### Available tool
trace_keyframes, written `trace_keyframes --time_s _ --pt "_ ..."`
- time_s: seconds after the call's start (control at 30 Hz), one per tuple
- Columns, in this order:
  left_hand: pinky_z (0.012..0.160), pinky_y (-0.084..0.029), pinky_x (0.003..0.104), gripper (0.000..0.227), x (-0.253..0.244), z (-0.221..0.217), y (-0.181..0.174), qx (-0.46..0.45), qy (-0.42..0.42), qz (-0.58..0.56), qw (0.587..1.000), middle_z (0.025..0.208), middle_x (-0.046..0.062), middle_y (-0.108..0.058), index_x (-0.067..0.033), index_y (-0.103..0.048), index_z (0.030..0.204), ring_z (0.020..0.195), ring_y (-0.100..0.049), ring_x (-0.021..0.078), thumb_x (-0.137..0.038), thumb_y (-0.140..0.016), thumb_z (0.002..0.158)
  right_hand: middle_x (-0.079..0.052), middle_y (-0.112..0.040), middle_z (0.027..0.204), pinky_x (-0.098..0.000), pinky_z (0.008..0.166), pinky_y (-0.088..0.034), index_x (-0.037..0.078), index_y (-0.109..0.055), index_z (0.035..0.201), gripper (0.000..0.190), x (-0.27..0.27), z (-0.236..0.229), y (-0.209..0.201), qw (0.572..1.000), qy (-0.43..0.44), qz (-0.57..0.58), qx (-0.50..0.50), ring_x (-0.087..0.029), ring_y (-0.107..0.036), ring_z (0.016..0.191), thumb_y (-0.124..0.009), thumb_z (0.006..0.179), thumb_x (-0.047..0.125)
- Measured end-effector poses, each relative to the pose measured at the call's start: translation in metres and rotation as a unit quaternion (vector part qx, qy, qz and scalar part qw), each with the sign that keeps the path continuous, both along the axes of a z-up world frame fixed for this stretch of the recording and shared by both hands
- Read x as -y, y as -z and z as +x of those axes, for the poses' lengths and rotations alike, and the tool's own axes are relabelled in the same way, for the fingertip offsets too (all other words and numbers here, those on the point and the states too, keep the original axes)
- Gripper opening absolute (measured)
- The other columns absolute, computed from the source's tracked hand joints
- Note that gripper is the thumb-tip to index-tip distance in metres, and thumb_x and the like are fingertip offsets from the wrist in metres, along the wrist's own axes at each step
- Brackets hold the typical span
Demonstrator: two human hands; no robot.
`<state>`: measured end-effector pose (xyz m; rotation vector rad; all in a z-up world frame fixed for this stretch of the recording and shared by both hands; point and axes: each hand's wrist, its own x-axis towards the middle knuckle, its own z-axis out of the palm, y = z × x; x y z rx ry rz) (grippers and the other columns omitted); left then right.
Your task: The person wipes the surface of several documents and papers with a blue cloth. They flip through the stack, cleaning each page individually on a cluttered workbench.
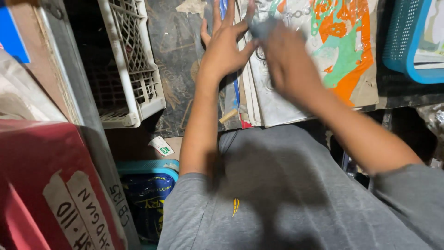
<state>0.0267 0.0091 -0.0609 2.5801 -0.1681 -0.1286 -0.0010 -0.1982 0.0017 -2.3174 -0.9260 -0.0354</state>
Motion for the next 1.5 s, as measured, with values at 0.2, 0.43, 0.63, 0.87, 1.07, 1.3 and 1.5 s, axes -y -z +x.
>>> trace_keyframes --time_s 0.2,0.43,0.63,0.87,1.07,1.3,1.5 --pt "0.124 -0.005 0.066 0.071 0.000 -0.005 0.001 -0.007 0.002 0.027 1.000 0.173 0.004 -0.014 -0.0406 -0.041 0.162 0.160 0.000 0.0384 -0.035 -0.078 0.102 -0.013 -0.070 0.132 -0.0495 0.114 -0.043 0.001 -0.072 0.122 0.040 0.020 -0.048 0.012 0.995 -0.099 -0.027 0.014 -0.034 -0.061 0.131 -0.066 0.082 0.004" --pt "0.125 -0.012 0.065 0.068 0.006 -0.014 0.008 0.023 -0.045 0.016 0.999 0.174 0.001 -0.011 -0.0462 -0.045 0.160 0.163 -0.002 0.0350 -0.036 -0.080 0.103 -0.019 -0.070 0.134 -0.0548 0.119 -0.038 -0.008 -0.078 0.123 0.028 0.002 0.028 0.022 0.994 0.006 -0.014 0.111 -0.043 -0.056 0.135 -0.075 0.094 -0.005" --pt "0.127 -0.004 0.065 0.069 0.005 -0.013 0.005 -0.005 -0.035 0.004 0.999 0.176 -0.001 -0.007 -0.0474 -0.036 0.163 0.164 0.001 0.0313 -0.034 -0.075 0.108 -0.011 -0.076 0.112 -0.0562 0.117 -0.040 0.006 -0.073 0.077 0.013 0.016 -0.051 0.018 0.985 -0.159 0.033 -0.061 -0.033 -0.066 0.116 -0.065 0.069 0.012" --pt "0.127 -0.008 0.063 0.059 0.010 -0.009 0.009 0.026 -0.069 0.004 0.997 0.177 0.008 -0.011 -0.0373 -0.034 0.165 0.164 -0.002 0.0369 -0.031 -0.062 0.114 -0.024 -0.071 0.122 -0.0468 0.104 -0.049 -0.007 -0.073 0.107 0.017 0.006 0.026 0.009 0.993 -0.070 0.083 0.055 -0.041 -0.066 0.112 -0.066 0.091 -0.008" --pt "0.129 -0.007 0.066 0.075 0.008 -0.005 0.002 0.065 -0.017 0.005 0.998 0.175 0.012 -0.012 -0.0435 -0.042 0.162 0.163 0.002 0.0372 -0.052 -0.084 0.101 -0.027 -0.066 0.131 -0.0478 0.101 -0.046 -0.017 -0.070 0.122 0.026 -0.005 0.042 0.003 0.992 0.038 0.103 0.065 -0.045 -0.059 0.115 -0.065 0.096 -0.014" --pt "0.125 -0.006 0.069 0.089 0.008 0.006 0.008 0.043 0.008 0.013 0.999 0.176 0.019 -0.006 -0.0442 -0.028 0.165 0.162 0.011 0.0388 -0.049 -0.084 0.096 -0.028 -0.054 0.146 -0.0632 0.117 -0.030 -0.002 -0.054 0.143 0.060 0.019 -0.041 0.017 0.996 0.055 -0.063 -0.010 -0.048 -0.042 0.145 -0.067 0.087 0.016" --pt "0.127 -0.007 0.070 0.073 0.018 -0.004 0.024 0.074 -0.048 -0.009 0.996 0.178 0.006 0.003 -0.0499 -0.036 0.163 0.167 0.004 0.0397 -0.054 -0.079 0.104 -0.037 -0.044 0.148 -0.0574 0.110 -0.031 -0.010 -0.045 0.150 0.059 0.051 0.001 0.013 0.975 0.214 -0.054 0.004 -0.053 -0.041 0.133 -0.064 0.095 0.002"
